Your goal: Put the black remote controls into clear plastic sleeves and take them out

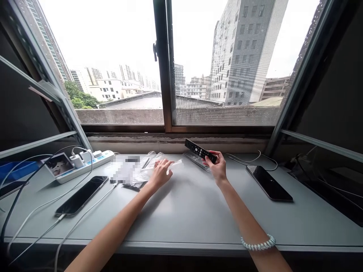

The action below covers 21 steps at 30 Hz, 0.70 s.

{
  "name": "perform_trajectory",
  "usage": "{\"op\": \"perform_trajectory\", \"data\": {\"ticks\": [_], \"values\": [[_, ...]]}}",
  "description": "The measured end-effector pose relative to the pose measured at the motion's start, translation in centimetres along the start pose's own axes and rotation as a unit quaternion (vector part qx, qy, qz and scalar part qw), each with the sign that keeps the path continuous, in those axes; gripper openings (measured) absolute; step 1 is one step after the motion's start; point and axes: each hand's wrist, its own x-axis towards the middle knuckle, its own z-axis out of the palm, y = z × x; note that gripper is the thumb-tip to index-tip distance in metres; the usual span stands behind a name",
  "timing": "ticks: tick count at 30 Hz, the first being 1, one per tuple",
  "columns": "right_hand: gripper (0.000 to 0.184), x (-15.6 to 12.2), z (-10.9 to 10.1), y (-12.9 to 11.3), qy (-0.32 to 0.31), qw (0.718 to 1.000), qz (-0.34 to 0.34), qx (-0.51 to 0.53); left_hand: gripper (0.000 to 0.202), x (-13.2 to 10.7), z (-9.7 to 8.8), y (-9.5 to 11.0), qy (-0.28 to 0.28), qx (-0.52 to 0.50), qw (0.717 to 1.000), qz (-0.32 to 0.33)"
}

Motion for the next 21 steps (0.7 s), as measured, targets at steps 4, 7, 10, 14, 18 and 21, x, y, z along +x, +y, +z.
{"op": "perform_trajectory", "data": {"ticks": [4,7,10,14,18,21], "values": [[0.008,-0.3,-0.1,0.3,-0.042,0.979,-0.147,-0.132,0.041,-0.1,0.2,0.3,-0.030,-0.015,0.999,-0.001],[0.019,-0.5,-0.6,0.1,-0.090,0.927,-0.265,-0.249,0.042,-0.3,0.1,0.6,-0.036,-0.025,0.999,-0.006],[0.035,-0.7,-0.9,-0.1,-0.133,0.886,-0.331,-0.295,0.034,-0.5,0.1,0.8,-0.042,-0.029,0.999,-0.002],[0.034,-1.0,-0.6,-0.6,-0.096,0.892,-0.347,-0.273,0.020,-0.4,0.2,0.6,-0.043,-0.020,0.999,0.005],[0.007,-1.1,0.3,-1.1,0.009,0.955,-0.232,-0.186,0.017,-0.2,0.1,0.6,-0.034,-0.013,0.999,0.000],[0.029,-0.8,0.5,-1.5,0.087,0.987,-0.100,-0.094,0.019,-0.2,-0.2,0.7,-0.029,-0.004,1.000,-0.004]]}}
